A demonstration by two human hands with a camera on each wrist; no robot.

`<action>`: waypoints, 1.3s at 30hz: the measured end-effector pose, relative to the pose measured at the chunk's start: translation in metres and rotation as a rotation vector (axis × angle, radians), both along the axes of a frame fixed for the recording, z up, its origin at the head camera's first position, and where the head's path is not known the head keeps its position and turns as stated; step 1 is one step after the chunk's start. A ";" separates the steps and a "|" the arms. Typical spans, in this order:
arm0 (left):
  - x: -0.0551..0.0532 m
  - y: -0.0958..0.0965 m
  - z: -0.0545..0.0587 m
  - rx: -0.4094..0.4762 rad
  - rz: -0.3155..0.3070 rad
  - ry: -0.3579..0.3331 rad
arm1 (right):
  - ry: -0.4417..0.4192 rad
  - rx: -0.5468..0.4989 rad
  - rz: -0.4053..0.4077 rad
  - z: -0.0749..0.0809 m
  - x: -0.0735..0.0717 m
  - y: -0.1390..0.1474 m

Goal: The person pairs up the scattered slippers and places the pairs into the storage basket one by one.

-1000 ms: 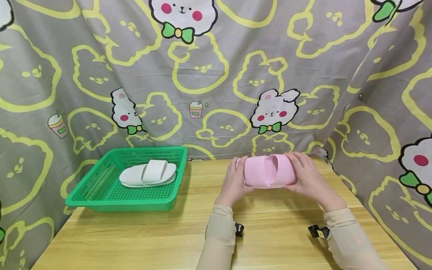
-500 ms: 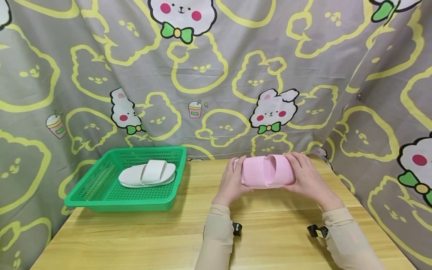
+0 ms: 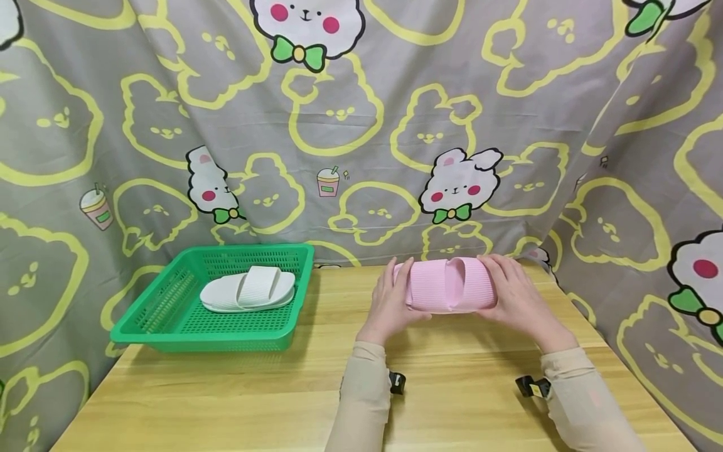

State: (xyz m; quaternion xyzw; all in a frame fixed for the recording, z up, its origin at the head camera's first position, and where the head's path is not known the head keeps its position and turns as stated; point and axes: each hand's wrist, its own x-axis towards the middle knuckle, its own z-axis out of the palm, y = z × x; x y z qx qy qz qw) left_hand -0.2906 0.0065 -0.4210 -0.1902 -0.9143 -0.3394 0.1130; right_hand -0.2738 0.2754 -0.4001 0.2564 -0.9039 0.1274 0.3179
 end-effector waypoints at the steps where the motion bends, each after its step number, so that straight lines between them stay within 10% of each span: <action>1: 0.000 0.000 0.001 0.003 -0.003 0.003 | -0.003 -0.002 -0.002 0.000 0.000 0.000; 18: 0.004 -0.015 0.019 -0.117 -0.032 0.240 | -0.016 -0.011 -0.019 0.001 0.000 0.005; 39: 0.023 -0.061 0.035 -0.277 -0.043 0.365 | -0.062 -0.002 -0.037 0.001 0.003 0.002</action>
